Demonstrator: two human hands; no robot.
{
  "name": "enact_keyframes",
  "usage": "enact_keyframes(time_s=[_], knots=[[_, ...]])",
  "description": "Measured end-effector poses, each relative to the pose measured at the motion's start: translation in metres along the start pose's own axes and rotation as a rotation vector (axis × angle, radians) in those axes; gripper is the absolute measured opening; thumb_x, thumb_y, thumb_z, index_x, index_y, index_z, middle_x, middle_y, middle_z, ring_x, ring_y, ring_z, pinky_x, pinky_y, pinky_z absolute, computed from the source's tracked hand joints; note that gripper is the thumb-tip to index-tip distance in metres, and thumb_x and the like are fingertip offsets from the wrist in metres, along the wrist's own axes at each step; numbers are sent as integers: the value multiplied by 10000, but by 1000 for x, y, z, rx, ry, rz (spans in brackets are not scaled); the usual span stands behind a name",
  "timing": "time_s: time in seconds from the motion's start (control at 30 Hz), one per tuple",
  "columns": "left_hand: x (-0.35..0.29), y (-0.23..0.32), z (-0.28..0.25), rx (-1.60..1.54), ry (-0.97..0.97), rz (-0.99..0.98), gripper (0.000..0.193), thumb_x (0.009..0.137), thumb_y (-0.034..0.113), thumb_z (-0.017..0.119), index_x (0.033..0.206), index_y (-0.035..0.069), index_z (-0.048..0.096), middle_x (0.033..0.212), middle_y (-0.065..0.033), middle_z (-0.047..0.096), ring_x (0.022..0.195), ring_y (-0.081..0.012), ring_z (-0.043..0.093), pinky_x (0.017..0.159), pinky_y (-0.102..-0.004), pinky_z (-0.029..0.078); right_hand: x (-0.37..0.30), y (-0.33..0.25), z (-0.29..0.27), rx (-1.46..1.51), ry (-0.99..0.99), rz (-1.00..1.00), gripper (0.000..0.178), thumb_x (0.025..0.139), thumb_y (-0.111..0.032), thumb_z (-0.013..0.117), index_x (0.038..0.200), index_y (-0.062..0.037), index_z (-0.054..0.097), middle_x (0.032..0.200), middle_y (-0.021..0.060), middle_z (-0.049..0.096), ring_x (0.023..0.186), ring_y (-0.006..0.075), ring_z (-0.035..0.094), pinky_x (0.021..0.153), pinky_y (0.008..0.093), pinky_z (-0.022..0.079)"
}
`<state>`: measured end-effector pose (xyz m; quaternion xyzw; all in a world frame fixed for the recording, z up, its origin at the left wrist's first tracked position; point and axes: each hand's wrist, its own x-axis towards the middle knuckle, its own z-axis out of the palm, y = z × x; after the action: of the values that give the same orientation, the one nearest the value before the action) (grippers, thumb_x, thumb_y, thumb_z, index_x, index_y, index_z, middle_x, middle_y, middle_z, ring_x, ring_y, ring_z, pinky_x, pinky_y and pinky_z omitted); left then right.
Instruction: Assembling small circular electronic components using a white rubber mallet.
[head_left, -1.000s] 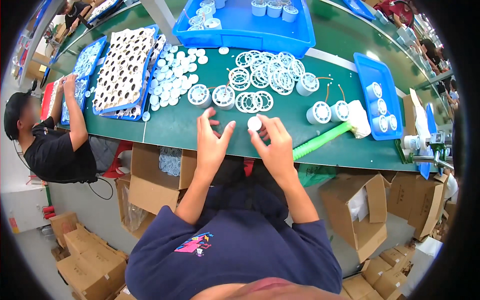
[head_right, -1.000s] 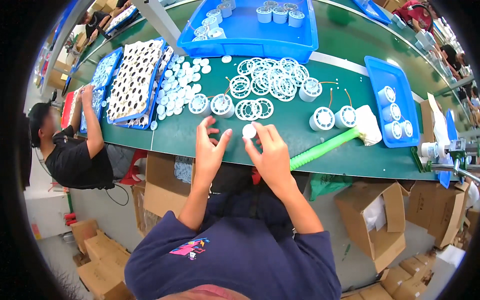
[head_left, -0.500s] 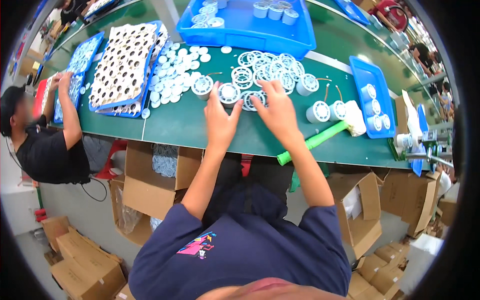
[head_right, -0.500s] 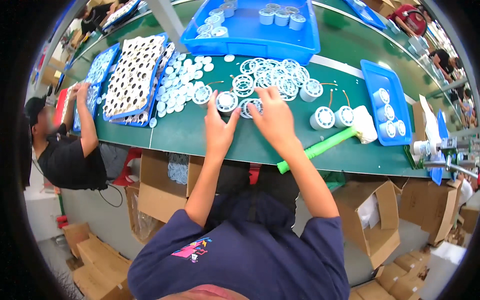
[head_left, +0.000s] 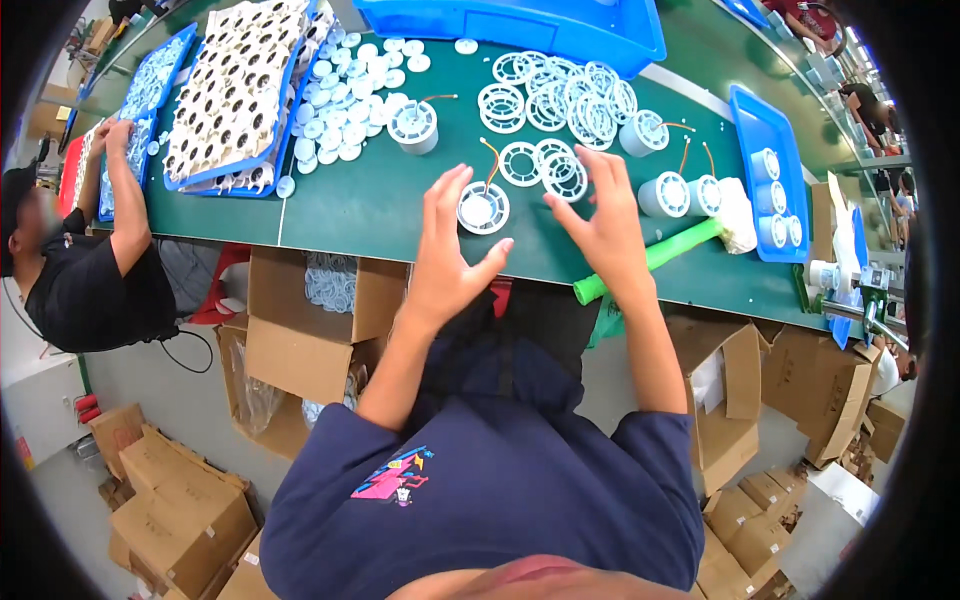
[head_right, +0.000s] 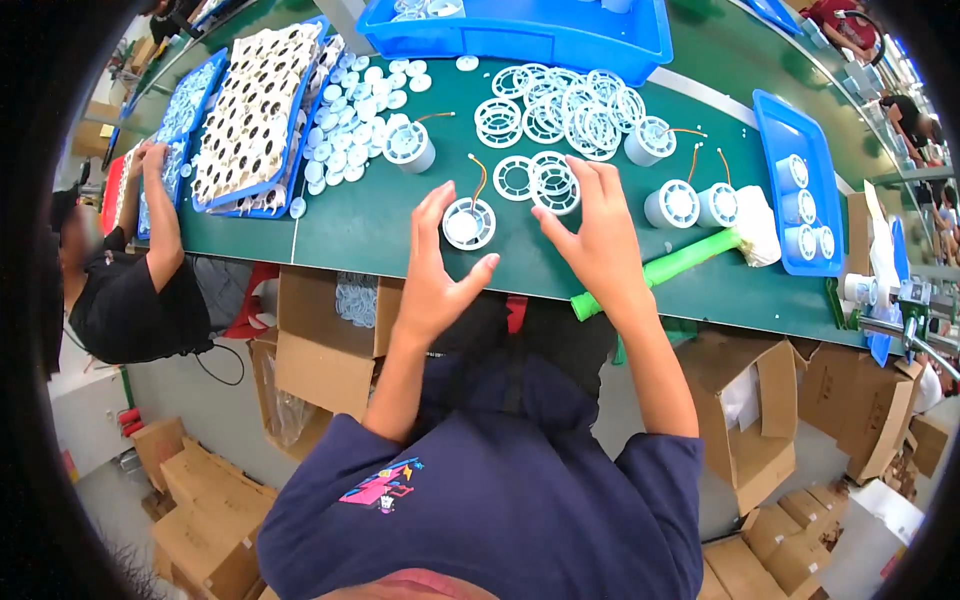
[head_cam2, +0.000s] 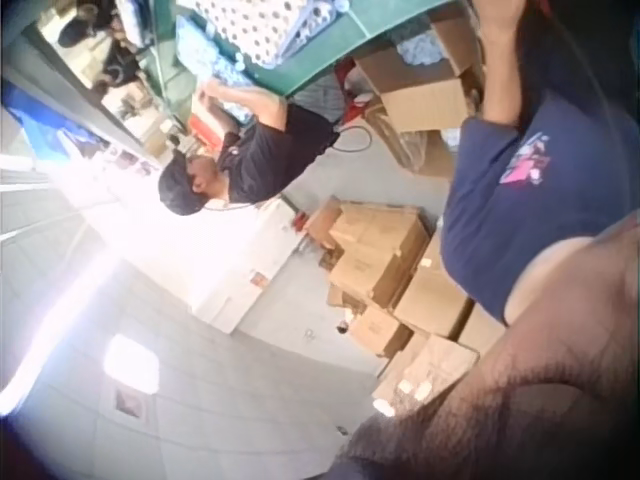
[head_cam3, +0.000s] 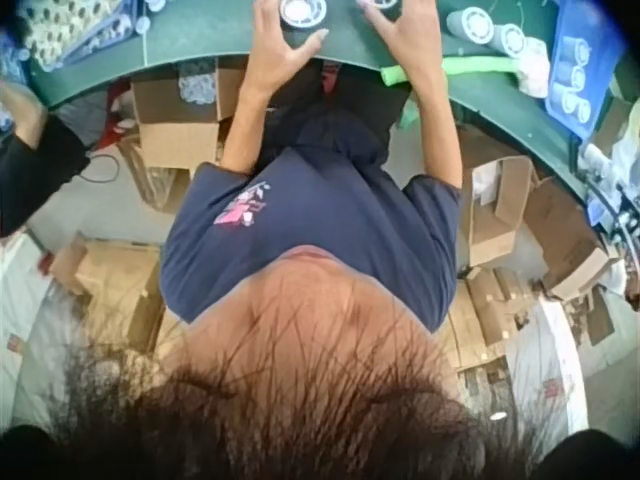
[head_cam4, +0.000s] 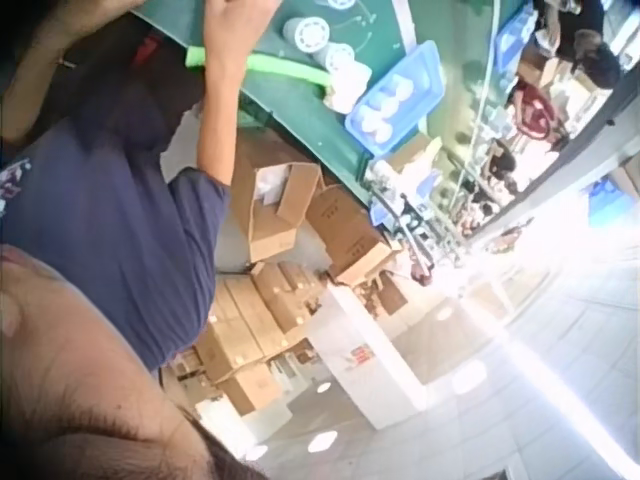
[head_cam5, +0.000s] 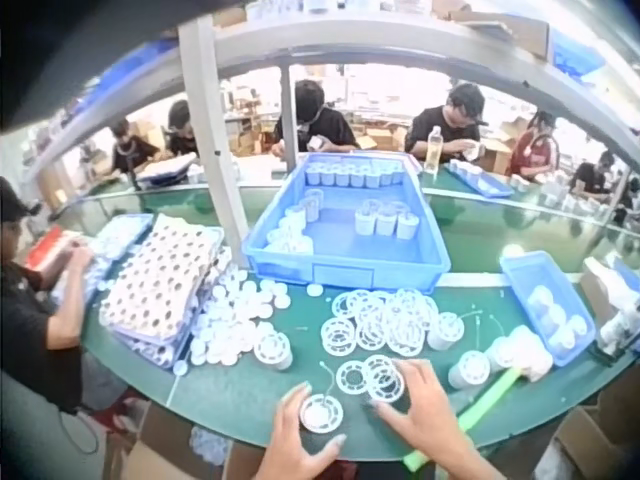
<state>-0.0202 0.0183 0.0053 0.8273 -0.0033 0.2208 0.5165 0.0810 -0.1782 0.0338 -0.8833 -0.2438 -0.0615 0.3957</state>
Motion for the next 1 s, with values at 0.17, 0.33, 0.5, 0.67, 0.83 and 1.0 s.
enact_keyframes(time_s=[0.17,0.33,0.5,0.67,0.83,1.0], knots=[[24,-14,-22,-92,-239,-18,727,798,90,818,1454,60,507,1395,-161,553,1283,-321,575,1093,-410,458,-20,-30,-2,144,11,-67,585,799,-86,842,1331,-15,608,1245,133,562,973,223,613,761,315,525],[26,-27,-20,-59,-317,58,717,767,93,848,1413,67,537,1329,-158,580,1237,-357,597,1039,-420,496,-16,-60,13,131,-91,-190,620,770,-107,834,1322,21,584,1249,191,536,1130,374,572,942,432,519],[26,-28,-15,-129,-258,-67,659,746,97,863,1325,23,557,1298,-170,592,1210,-360,609,1006,-421,510,-13,-61,35,42,-135,-260,606,765,-103,828,1308,13,585,1243,165,538,1133,375,542,953,455,509],[27,-24,-15,-100,-229,-31,609,743,113,862,1273,4,582,1264,-174,604,1198,-376,603,995,-426,504,-7,-57,35,77,-144,-194,586,782,-89,821,1303,48,591,1248,192,532,1154,384,547,958,451,514],[24,-28,-15,-63,-217,3,619,735,112,859,1275,3,578,1259,-174,604,1198,-381,600,998,-435,503,-6,-56,34,153,-214,-124,585,798,-96,816,1319,51,594,1278,193,529,1195,365,552,985,428,508],[23,-27,-15,-52,-209,13,600,741,110,856,1263,1,580,1251,-175,604,1198,-387,597,1000,-441,500,-6,-53,34,149,-221,-140,604,801,-110,816,1336,50,588,1283,198,530,1193,367,553,1003,431,499]])
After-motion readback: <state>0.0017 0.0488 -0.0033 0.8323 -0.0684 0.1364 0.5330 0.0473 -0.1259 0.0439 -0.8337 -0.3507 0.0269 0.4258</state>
